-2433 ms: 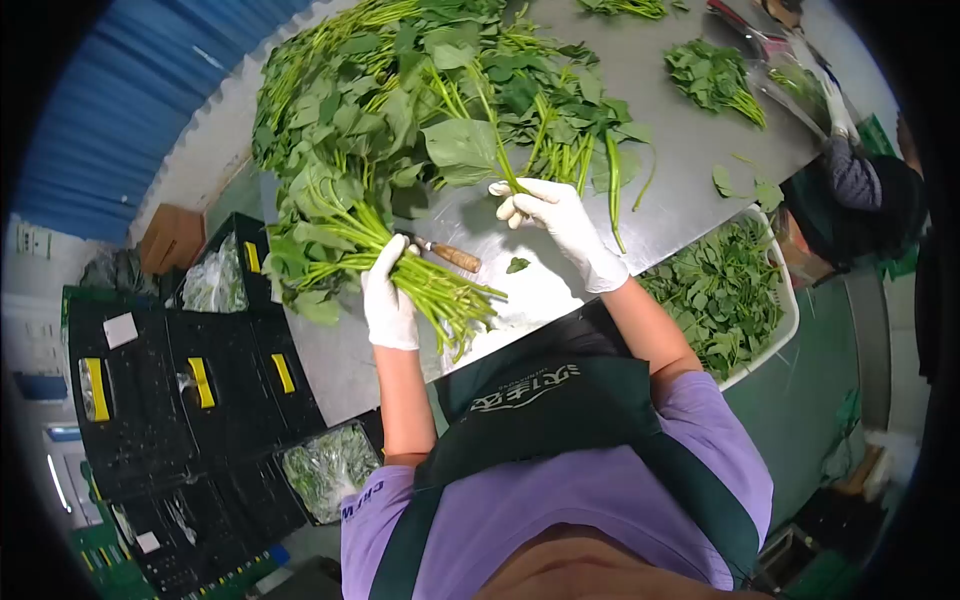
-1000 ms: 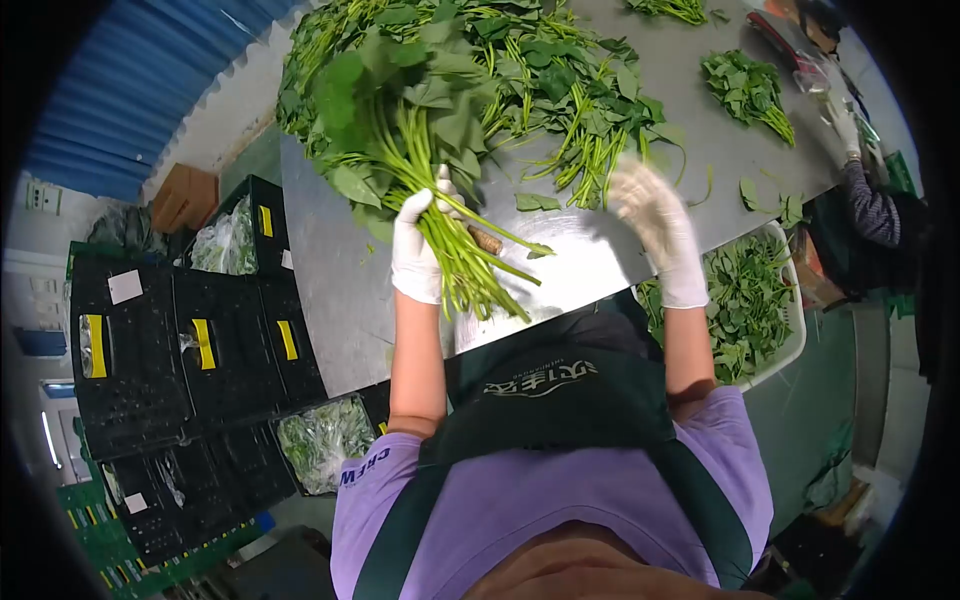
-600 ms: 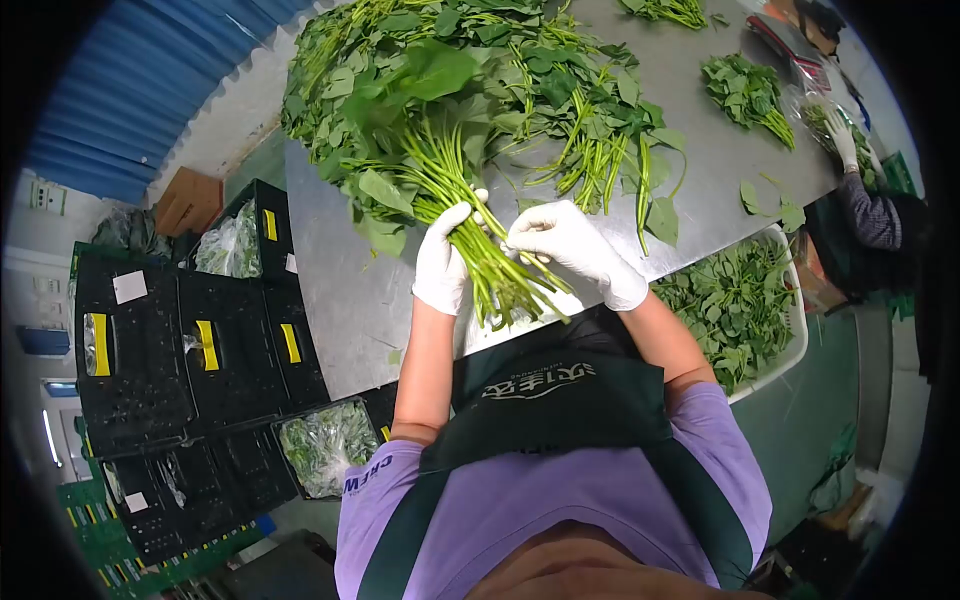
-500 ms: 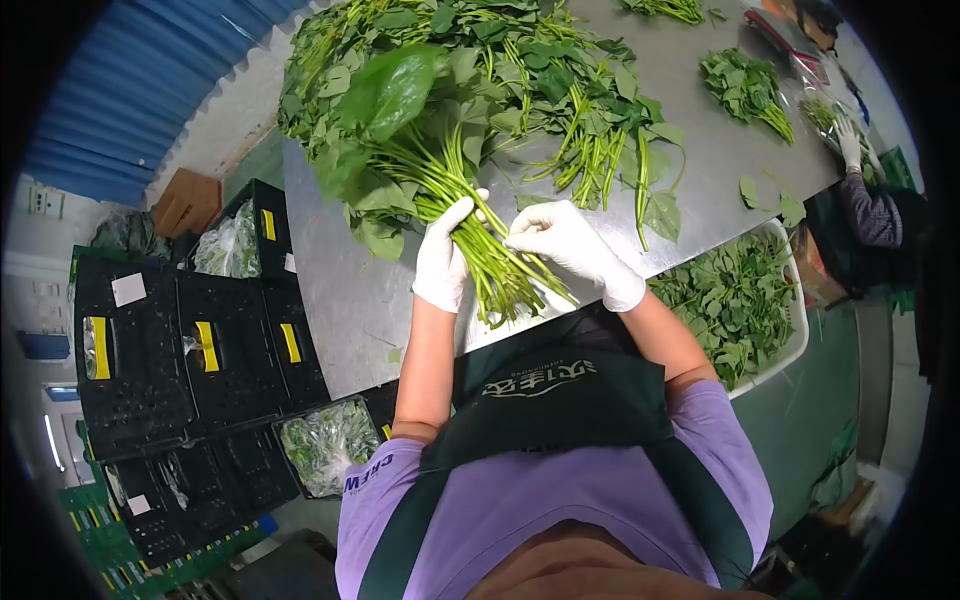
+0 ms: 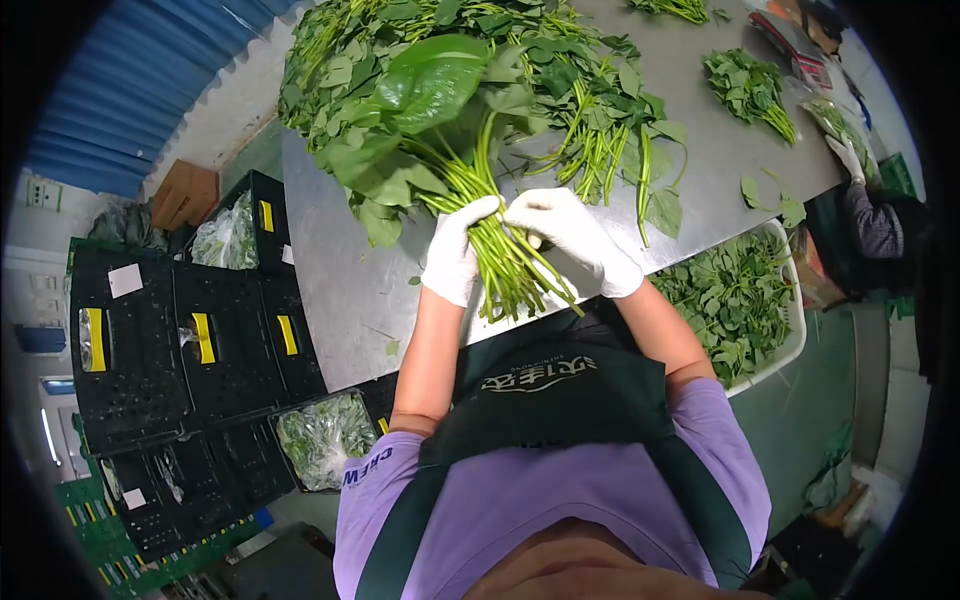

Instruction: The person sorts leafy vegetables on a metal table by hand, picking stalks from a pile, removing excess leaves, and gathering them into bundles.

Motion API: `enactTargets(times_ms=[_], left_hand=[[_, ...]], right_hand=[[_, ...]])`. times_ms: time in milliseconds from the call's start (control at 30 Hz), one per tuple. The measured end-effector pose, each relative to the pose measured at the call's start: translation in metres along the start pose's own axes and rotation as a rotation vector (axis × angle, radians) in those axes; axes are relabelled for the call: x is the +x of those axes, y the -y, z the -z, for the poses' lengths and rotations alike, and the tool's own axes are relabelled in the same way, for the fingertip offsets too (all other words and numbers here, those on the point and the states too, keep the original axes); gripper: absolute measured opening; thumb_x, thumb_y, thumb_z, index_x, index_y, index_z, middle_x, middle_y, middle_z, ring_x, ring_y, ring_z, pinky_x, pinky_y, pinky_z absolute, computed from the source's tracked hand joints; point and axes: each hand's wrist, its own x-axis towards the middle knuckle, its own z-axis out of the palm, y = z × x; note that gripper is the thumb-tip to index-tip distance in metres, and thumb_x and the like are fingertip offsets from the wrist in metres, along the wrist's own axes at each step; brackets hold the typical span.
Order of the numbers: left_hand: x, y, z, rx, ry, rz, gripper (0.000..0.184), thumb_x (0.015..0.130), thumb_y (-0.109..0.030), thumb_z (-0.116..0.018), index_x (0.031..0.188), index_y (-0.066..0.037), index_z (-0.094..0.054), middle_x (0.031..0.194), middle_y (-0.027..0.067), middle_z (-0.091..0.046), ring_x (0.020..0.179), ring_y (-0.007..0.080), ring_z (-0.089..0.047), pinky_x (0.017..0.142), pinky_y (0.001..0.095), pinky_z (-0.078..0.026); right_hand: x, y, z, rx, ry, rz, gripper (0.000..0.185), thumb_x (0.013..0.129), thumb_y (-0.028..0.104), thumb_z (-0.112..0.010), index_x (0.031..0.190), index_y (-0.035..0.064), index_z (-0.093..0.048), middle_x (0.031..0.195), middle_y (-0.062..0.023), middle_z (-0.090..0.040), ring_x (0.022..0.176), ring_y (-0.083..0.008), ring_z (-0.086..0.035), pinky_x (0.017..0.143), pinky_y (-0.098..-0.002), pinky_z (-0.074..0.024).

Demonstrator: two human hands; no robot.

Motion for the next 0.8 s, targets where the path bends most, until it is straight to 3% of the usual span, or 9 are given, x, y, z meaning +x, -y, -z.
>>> enactTargets(times_ms=[100,267,400,433,467,533,600,733,800], left_hand=[[-0.001,0.000,-0.004,0.030,0.022,-0.026,0.014,0.075,-0.004,-0.063,0.087,0.002,-0.063,0.078,0.0075,-0.063,0.071,0.0167,-0.062,0.066,0.0273,-0.051],[0.006,0.003,-0.009,0.015,-0.097,-0.039,0.014,0.075,-0.009,-0.064,0.086,0.000,-0.063,0.074,0.0059,-0.062,0.063,0.0147,-0.058,0.060,0.0251,-0.048],[0.017,-0.015,0.004,-0.163,-0.098,-0.045,0.009,0.078,-0.009,-0.061,0.083,-0.002,-0.060,0.070,0.0045,-0.060,0.061,0.0149,-0.056,0.058,0.0266,-0.048],[0.017,-0.018,0.006,-0.152,-0.107,-0.034,0.009,0.078,-0.009,-0.061,0.083,-0.002,-0.060,0.071,0.0044,-0.060,0.061,0.0148,-0.056,0.058,0.0267,-0.048],[0.017,-0.021,0.009,-0.141,-0.117,-0.022,0.009,0.078,-0.009,-0.062,0.084,-0.002,-0.061,0.071,0.0044,-0.060,0.061,0.0146,-0.056,0.058,0.0267,-0.048],[0.017,-0.019,0.006,-0.146,-0.091,-0.034,0.011,0.077,-0.009,-0.063,0.085,-0.002,-0.061,0.073,0.0043,-0.061,0.061,0.0144,-0.057,0.058,0.0267,-0.048],[0.016,-0.012,-0.002,-0.150,-0.018,-0.003,0.013,0.076,-0.008,-0.064,0.087,-0.002,-0.061,0.074,0.0043,-0.062,0.063,0.0140,-0.057,0.060,0.0267,-0.048],[0.003,-0.002,-0.025,-0.070,-0.004,0.032,0.013,0.075,-0.008,-0.064,0.086,-0.001,-0.062,0.075,0.0046,-0.062,0.066,0.0134,-0.058,0.063,0.0262,-0.049],[-0.013,-0.001,-0.042,-0.108,-0.006,-0.013,0.011,0.074,-0.006,-0.064,0.084,-0.001,-0.063,0.074,0.0043,-0.061,0.066,0.0130,-0.058,0.062,0.0256,-0.048]], right_hand=[[0.006,-0.006,0.001,-0.021,0.063,0.074,0.013,0.080,0.014,-0.064,0.078,0.0008,-0.063,0.061,0.0018,-0.055,0.054,-0.0031,-0.046,0.048,-0.0174,-0.0342],[-0.013,-0.010,0.011,0.094,-0.198,0.224,0.010,0.081,0.009,-0.061,0.083,-0.0008,-0.062,0.073,-0.0039,-0.061,0.062,-0.0078,-0.056,0.058,-0.0196,-0.0442],[-0.041,-0.013,0.080,0.921,-0.713,0.543,0.011,0.088,0.013,-0.054,0.092,0.0037,-0.056,0.081,-0.0066,-0.058,0.067,-0.0114,-0.054,0.055,-0.0206,-0.0451],[-0.050,-0.024,0.117,1.183,-0.560,0.710,0.017,0.087,0.019,-0.056,0.094,0.0035,-0.055,0.083,-0.0071,-0.058,0.070,-0.0138,-0.055,0.058,-0.0222,-0.0478],[-0.060,-0.020,0.136,1.119,-0.464,0.790,0.032,0.087,0.027,-0.055,0.105,0.0002,-0.051,0.094,-0.0112,-0.059,0.076,-0.0170,-0.057,0.062,-0.0238,-0.0505],[-0.064,-0.006,0.146,1.132,-0.380,0.677,0.068,0.087,0.049,-0.044,0.131,-0.0021,-0.032,0.114,-0.0175,-0.052,0.086,-0.0215,-0.057,0.073,-0.0294,-0.0508],[-0.053,-0.005,0.127,0.785,-0.323,0.435,0.077,0.083,0.053,-0.049,0.133,-0.0024,-0.029,0.116,-0.0186,-0.052,0.089,-0.0215,-0.057,0.079,-0.0307,-0.0488],[-0.025,-0.003,0.041,0.432,-0.032,-0.030,0.074,0.084,0.030,-0.062,0.137,-0.0029,-0.022,0.125,-0.0167,-0.046,0.105,-0.0207,-0.052,0.091,-0.0313,-0.0426],[-0.013,-0.029,0.015,0.214,0.057,0.065,0.073,0.081,0.020,-0.064,0.137,-0.0018,-0.023,0.124,-0.0130,-0.045,0.112,-0.0193,-0.046,0.096,-0.0294,-0.0368]])
